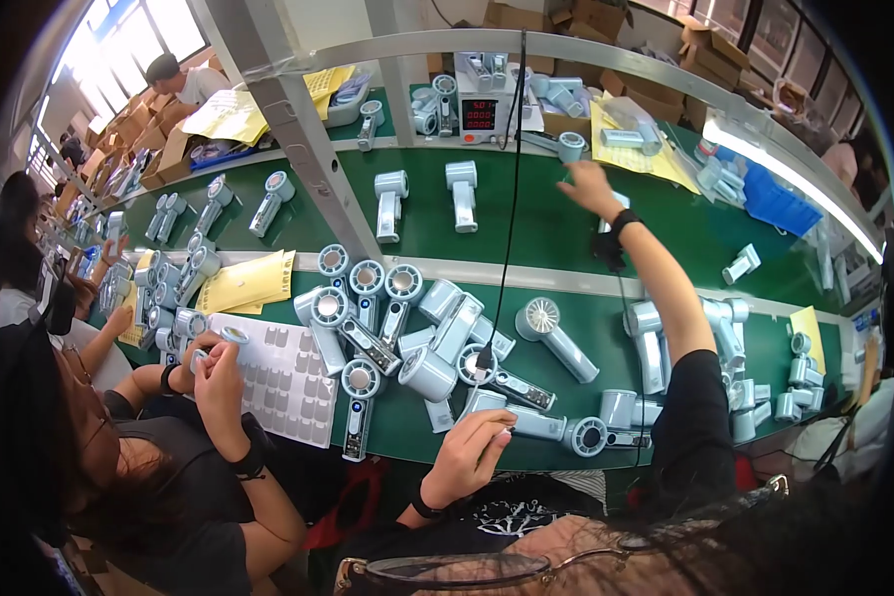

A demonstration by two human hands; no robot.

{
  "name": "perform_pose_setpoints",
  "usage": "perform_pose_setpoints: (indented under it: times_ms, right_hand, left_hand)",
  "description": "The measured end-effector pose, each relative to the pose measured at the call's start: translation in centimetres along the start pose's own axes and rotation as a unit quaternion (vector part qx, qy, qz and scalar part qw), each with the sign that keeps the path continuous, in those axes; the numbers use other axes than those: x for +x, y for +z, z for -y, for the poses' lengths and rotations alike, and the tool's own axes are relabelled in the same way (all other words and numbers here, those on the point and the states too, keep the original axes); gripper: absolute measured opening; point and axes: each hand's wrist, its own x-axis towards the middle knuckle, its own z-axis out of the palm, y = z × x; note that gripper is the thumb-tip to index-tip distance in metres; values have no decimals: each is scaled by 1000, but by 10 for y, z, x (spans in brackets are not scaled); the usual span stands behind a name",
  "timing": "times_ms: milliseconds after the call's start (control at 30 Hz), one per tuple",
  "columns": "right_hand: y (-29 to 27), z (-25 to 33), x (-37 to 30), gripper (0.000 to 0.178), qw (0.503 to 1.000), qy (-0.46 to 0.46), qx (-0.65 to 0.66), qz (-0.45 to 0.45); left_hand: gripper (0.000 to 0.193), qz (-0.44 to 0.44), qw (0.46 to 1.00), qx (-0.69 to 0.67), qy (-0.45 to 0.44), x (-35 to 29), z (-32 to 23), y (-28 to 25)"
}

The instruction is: The person picks up a handheld fan, inserts a small white cable into its base to test it, and then sets it back down on the table.

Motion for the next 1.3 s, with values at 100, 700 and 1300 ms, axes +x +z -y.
perform_pose_setpoints:
  times_ms: [100,700,1300]
  right_hand:
    - [12,91,32,81,976,67,51,202]
    - [-68,66,-60,46,987,61,146,9]
    - [-205,121,-346,60,568,146,808,-61]
  left_hand:
    - [3,3,1000,-2,-2,3,-1,-2]
    - [4,2,1000,-13,0,5,1,14]
    - [9,81,983,-161,-27,8,-57,112]
